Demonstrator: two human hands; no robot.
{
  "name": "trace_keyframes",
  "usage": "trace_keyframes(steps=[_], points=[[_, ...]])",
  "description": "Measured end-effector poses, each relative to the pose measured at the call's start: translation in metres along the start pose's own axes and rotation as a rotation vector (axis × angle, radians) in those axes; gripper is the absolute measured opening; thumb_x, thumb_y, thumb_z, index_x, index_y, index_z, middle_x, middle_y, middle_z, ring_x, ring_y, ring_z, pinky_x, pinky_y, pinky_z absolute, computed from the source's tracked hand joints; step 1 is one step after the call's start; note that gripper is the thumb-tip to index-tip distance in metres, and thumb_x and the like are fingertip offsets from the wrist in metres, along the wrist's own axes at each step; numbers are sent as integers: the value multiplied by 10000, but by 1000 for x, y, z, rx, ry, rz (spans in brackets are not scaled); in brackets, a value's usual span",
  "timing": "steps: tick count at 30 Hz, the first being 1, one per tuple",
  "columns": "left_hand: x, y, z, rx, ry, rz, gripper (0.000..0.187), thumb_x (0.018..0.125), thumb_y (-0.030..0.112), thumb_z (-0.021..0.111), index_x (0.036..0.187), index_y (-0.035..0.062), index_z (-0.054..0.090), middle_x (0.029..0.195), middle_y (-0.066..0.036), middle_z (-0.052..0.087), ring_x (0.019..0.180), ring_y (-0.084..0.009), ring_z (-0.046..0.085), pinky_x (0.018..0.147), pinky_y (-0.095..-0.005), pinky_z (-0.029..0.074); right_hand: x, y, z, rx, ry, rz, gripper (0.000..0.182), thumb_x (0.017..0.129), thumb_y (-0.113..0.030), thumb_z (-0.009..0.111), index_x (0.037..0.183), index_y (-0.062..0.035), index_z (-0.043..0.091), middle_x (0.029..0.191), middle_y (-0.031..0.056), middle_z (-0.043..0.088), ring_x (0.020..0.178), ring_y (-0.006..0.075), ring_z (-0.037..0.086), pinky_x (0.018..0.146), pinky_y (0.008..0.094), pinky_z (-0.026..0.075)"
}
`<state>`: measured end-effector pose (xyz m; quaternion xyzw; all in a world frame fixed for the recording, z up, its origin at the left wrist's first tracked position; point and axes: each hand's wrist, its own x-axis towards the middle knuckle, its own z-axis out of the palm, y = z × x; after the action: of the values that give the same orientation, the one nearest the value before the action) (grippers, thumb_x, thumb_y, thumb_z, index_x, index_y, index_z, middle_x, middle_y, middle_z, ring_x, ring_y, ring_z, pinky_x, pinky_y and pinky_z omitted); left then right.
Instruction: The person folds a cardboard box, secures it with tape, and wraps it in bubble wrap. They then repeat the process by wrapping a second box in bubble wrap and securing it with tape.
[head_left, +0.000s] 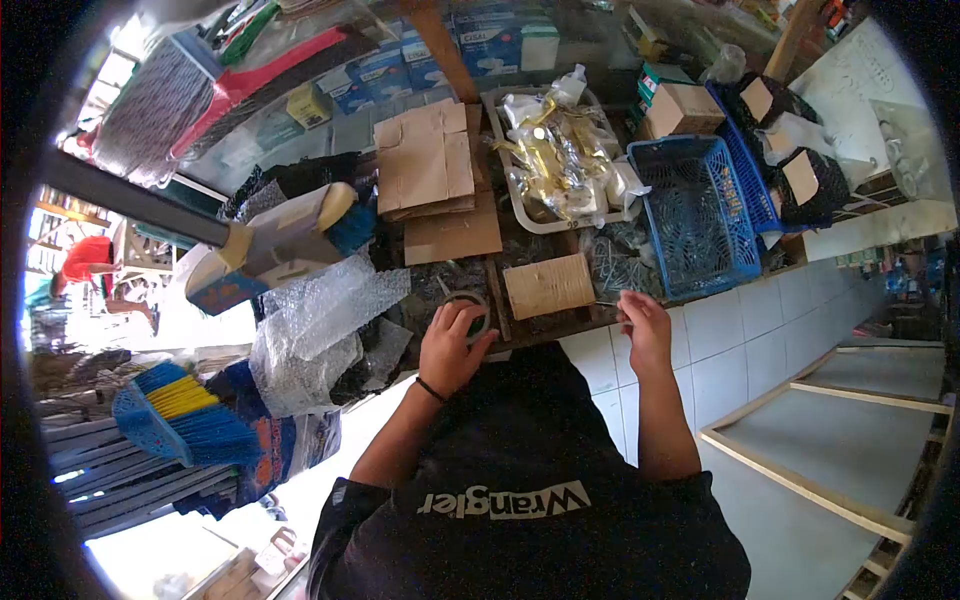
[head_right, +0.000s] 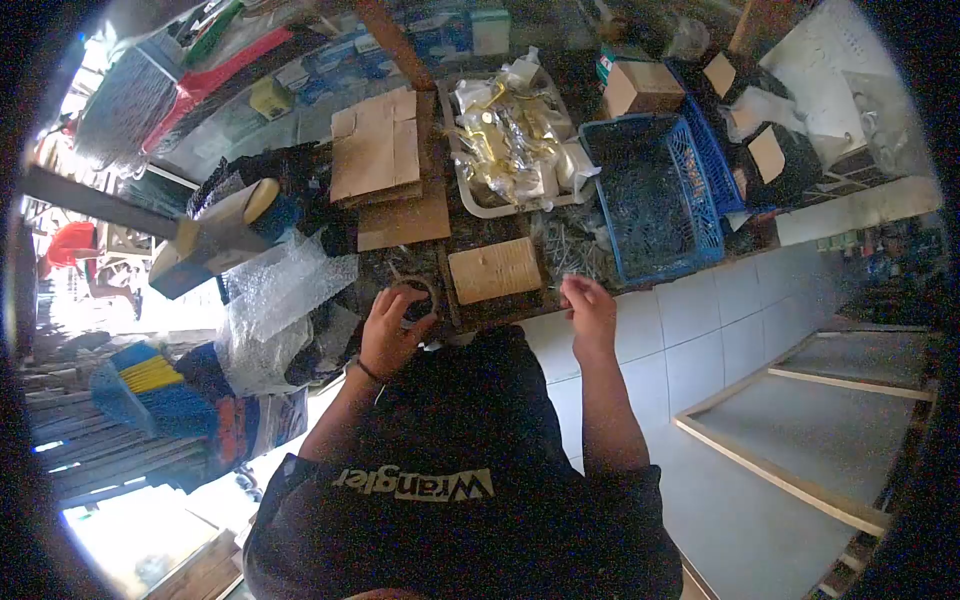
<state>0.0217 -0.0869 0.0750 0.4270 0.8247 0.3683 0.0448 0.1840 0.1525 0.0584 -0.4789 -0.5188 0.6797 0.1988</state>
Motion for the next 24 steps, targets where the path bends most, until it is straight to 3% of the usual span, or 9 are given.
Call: trace_keyframes(steps=[6,13,15,24], points=[[26,14,34,108,-68,17,432,705,179,722,1075,64,532,1084,-131,500,1033,-340,485,862,-418,428,44,15,-4,-118,-120,-51,202,839,-191,636,961,-31,643,798,27,636,683,82,555,582,226,427],[49,23,74,249,-153,-23,692,651,353,758,1224,111,455,1284,-152,360,1242,-378,306,1016,-520,271,67,28,0,-277,-222,-219,210,832,-191,648,920,-1,651,771,44,643,700,110,581,636,259,454],[53,22,83,284,-157,-4,763,640,407,755,1264,119,423,1317,-157,330,1267,-379,270,1039,-543,229,73,25,1,-276,-246,-157,204,831,-189,650,918,-5,652,784,49,650,722,120,599,648,265,462],[66,10,98,324,-351,58,889,551,297,791,1318,153,367,1306,-159,356,1211,-400,333,1011,-506,311,89,23,-11,-31,-366,35,238,868,-228,603,975,-16,616,839,44,641,758,126,619,655,249,483]])
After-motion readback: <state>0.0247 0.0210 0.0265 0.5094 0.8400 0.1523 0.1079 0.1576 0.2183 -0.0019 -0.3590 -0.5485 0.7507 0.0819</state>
